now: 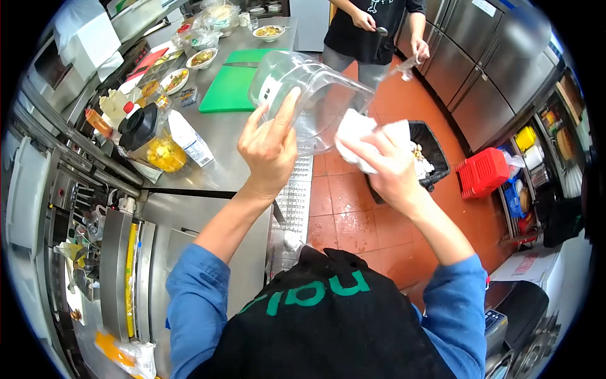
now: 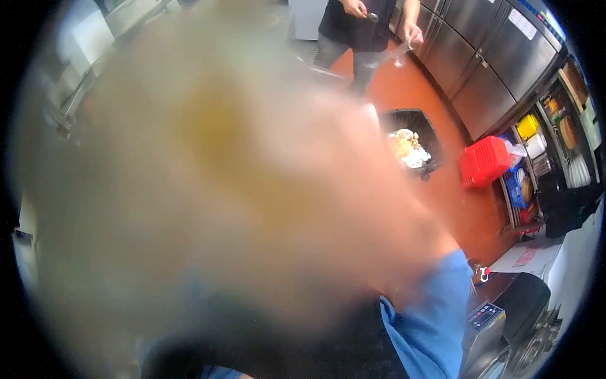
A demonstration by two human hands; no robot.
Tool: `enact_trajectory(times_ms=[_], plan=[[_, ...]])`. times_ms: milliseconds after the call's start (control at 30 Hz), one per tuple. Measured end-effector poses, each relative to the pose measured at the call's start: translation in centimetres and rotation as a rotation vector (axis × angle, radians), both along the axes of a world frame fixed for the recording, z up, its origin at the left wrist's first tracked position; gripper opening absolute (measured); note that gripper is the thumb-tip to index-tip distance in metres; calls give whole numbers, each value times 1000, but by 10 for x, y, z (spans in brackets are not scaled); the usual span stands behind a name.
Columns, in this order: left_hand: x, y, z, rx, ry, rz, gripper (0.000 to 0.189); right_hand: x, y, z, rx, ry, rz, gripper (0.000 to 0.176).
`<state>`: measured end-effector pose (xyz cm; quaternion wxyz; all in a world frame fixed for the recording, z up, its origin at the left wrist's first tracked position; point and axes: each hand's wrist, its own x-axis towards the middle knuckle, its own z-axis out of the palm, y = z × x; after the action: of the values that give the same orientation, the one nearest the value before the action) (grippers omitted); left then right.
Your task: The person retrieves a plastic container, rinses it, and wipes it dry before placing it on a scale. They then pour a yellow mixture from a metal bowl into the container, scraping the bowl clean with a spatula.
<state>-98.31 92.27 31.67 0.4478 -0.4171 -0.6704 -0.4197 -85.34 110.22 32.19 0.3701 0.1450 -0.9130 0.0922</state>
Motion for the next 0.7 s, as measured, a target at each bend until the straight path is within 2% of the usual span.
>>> enact_trajectory(times_ms=[33, 100, 200, 300, 333, 433, 500, 567, 633, 700], plan=[[5, 1, 0, 16, -12, 4, 67, -10, -10, 18, 216, 97, 11, 49], [15, -1, 9, 54, 14, -6, 66, -39, -14, 13, 437, 58, -60, 52], [19, -16, 19, 99, 24, -8, 64, -56, -8, -9, 445, 20, -43, 55], [19, -26, 19, 129, 32, 20, 60, -59, -42, -34, 100, 73, 30, 56], [17, -27, 18, 124, 56, 40, 59, -59, -54, -38, -148, 20, 107, 60], [6, -29, 4, 134, 58, 58, 58, -58, -104, -33, -815, -129, 134, 52], [-2, -31, -5, 123, 15, 56, 58, -64, -125, -39, -816, 68, 257, 49], [6, -35, 4, 152, -59, 84, 59, -57, -132, -32, -815, 75, 265, 52], [11, -39, 5, 188, -125, 123, 59, -56, -129, -36, -816, 65, 388, 52], [9, -44, -7, 217, -206, 213, 59, -48, -112, -29, -882, -163, 503, 56]])
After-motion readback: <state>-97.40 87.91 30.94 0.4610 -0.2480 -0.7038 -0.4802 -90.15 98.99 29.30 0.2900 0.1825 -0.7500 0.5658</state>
